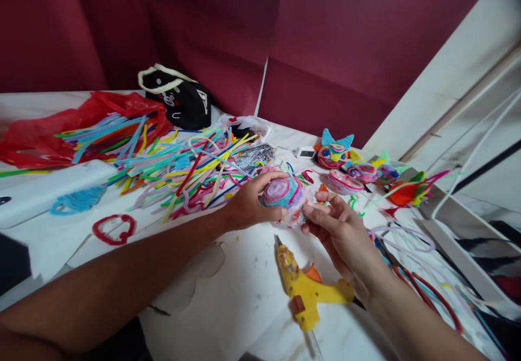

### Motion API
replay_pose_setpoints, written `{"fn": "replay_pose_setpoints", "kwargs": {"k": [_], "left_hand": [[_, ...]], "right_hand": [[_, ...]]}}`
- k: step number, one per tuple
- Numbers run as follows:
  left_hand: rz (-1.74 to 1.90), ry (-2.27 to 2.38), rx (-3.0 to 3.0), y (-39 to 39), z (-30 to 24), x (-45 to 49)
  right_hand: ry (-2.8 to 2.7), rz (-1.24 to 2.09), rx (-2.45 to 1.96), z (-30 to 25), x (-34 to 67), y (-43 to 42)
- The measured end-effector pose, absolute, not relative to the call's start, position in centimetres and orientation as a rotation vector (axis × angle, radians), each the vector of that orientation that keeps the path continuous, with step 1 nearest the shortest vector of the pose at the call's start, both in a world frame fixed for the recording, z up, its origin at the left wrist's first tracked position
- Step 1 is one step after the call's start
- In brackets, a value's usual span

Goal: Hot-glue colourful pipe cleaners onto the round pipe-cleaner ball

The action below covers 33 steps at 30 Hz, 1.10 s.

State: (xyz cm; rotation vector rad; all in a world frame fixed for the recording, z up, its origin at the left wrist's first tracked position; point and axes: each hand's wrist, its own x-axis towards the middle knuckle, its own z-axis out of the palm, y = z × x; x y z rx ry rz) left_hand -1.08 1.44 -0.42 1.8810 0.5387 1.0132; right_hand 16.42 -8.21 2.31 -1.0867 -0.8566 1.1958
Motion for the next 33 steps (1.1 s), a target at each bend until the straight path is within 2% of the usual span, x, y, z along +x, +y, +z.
{"fn": "replay_pose_setpoints", "kwargs": {"k": [10,25,33], "left_hand": [[1.030,0.560,1.913,1.3,0.2,-1.3],[0.915,0.421,1.808,2.4,-0.6,-1.6],[0.934,0.431,1.831,2.4,-0.6,-1.6]], "right_hand": [[-0.847,1.413,-1.049,2.0,16.4,-8.2],[-0.740,1.356,-0.991,1.8,15.8,-8.2],[-0.917,1.282,-1.140,2.2,16.0,-8.2]]}}
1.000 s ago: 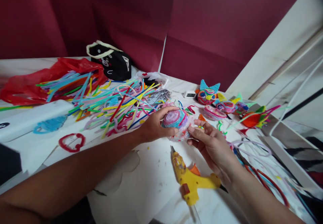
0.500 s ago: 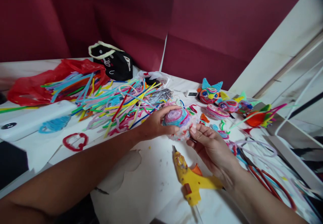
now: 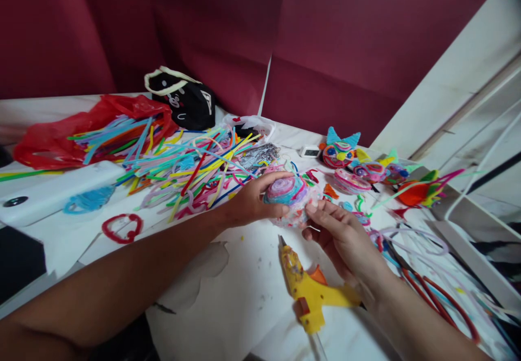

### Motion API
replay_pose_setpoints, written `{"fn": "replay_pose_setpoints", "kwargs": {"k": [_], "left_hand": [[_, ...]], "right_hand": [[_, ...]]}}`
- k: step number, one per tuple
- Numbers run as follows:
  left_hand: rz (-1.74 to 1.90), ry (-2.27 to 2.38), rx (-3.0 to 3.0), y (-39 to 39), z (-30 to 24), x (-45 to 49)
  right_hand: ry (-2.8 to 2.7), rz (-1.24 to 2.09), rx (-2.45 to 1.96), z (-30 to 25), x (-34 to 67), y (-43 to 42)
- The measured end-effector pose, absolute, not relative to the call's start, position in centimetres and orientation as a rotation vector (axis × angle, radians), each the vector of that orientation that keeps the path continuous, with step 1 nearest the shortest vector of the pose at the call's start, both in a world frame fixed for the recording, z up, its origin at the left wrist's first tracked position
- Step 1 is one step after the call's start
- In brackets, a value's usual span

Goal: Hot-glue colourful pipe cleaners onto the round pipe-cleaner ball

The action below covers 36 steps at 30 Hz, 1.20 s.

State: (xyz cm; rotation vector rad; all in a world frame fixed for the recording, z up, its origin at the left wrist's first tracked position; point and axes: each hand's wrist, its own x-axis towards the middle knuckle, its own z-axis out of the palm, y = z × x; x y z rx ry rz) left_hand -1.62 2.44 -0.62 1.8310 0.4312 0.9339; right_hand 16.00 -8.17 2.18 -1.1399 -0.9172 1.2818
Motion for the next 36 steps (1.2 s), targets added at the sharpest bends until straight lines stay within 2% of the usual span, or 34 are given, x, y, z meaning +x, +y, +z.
{"fn": "replay_pose_setpoints", "kwargs": {"k": [2,4,6,8,21,36], "left_hand": [[0.924,0.455,1.828,2.4,-0.5,-1.7],[0.911,0.475,1.812,2.4,-0.3,-1.7],[0.895,0.489,1.801,2.2,-0.1,-1.6],[0.880,0.506,1.804,1.9,0.0,-1.5],[0.778,0.571,1.894,0.9,0.6,-1.6],[0.891,0.638,1.904,0.6,1.1,-1.3]], "right_hand": [[-1.159,1.101,-1.342,2.5,16.5,-8.3],[-1.371,0.761,-1.527,2.9,17.1,-8.6],[-1.466,0.427,-1.568,3.3,17.5,-9.0],[-1.527,0.270,-1.506,3.5,17.5,-9.3],[-1.651,0.241,-1.421,2.6,17.2,-8.7],[-1.628,0.304,-1.508,2.0,17.3,-8.3]]}}
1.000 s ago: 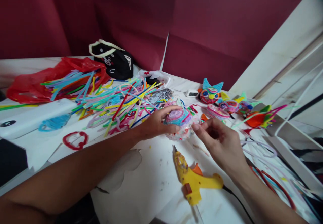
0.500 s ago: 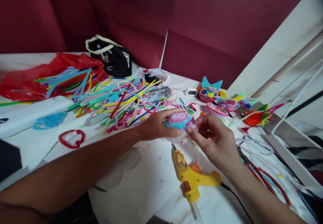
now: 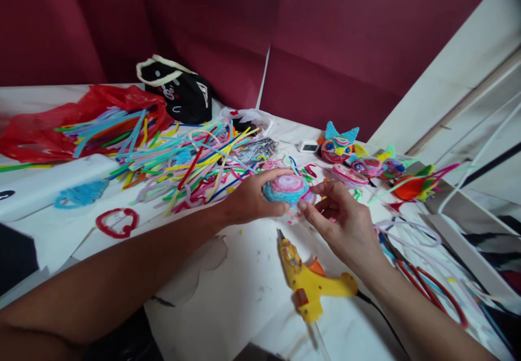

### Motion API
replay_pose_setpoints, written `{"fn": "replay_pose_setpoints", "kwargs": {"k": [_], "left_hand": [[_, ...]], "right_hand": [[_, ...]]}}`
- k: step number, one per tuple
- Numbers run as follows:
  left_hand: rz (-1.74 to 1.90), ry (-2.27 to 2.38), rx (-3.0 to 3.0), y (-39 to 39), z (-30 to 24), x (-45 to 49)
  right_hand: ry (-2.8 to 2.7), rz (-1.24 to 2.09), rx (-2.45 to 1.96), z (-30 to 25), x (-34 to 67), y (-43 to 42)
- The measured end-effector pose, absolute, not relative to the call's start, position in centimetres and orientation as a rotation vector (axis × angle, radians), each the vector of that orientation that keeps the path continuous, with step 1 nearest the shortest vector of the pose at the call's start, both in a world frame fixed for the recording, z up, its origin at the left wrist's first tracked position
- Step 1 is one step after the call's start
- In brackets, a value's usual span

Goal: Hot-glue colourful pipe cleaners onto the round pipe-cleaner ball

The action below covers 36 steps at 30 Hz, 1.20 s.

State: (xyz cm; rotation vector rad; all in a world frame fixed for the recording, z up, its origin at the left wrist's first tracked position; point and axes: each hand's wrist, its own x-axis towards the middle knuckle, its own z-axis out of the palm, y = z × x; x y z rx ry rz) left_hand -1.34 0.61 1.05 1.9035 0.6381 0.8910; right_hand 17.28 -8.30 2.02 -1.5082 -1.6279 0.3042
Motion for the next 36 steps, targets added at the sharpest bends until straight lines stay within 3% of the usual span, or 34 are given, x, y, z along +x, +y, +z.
{"fn": "replay_pose_setpoints", "kwargs": {"k": [36], "left_hand": [[1.042,0.771,2.157,0.3,0.4,-0.9]], "right_hand": [[-1.711,0.339,-1.460,-0.1,16.7,-8.1]]}}
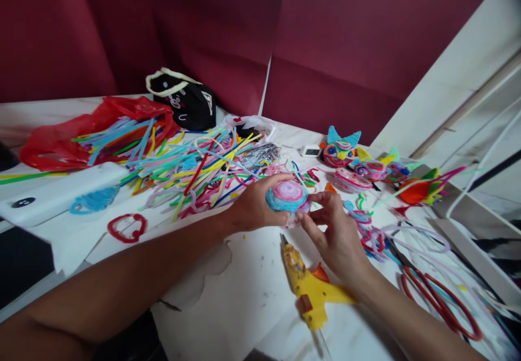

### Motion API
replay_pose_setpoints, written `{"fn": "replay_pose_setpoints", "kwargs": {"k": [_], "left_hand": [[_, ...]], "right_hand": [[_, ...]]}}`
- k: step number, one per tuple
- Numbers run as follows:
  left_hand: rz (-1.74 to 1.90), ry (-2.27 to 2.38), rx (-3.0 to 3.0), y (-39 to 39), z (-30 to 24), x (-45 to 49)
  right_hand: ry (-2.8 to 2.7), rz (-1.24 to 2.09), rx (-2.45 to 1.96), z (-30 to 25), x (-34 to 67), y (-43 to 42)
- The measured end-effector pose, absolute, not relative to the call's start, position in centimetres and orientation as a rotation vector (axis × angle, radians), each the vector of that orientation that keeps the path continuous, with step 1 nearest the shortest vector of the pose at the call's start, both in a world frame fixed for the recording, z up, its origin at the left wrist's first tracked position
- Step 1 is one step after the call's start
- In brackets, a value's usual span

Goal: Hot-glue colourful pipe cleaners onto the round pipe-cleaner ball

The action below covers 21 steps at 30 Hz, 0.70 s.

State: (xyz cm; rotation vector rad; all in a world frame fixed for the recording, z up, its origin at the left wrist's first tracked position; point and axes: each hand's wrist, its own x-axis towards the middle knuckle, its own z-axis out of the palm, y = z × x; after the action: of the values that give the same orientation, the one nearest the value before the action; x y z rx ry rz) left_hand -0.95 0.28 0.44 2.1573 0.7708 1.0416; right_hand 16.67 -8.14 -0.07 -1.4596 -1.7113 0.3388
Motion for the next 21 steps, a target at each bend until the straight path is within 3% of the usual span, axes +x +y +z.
{"fn": "replay_pose_setpoints", "kwargs": {"k": [21], "left_hand": [[1.079,0.797,2.193,-0.27,0.65,-0.74]], "right_hand": [[-1.704,0.228,-1.432,-0.92,16.57,-8.47]]}}
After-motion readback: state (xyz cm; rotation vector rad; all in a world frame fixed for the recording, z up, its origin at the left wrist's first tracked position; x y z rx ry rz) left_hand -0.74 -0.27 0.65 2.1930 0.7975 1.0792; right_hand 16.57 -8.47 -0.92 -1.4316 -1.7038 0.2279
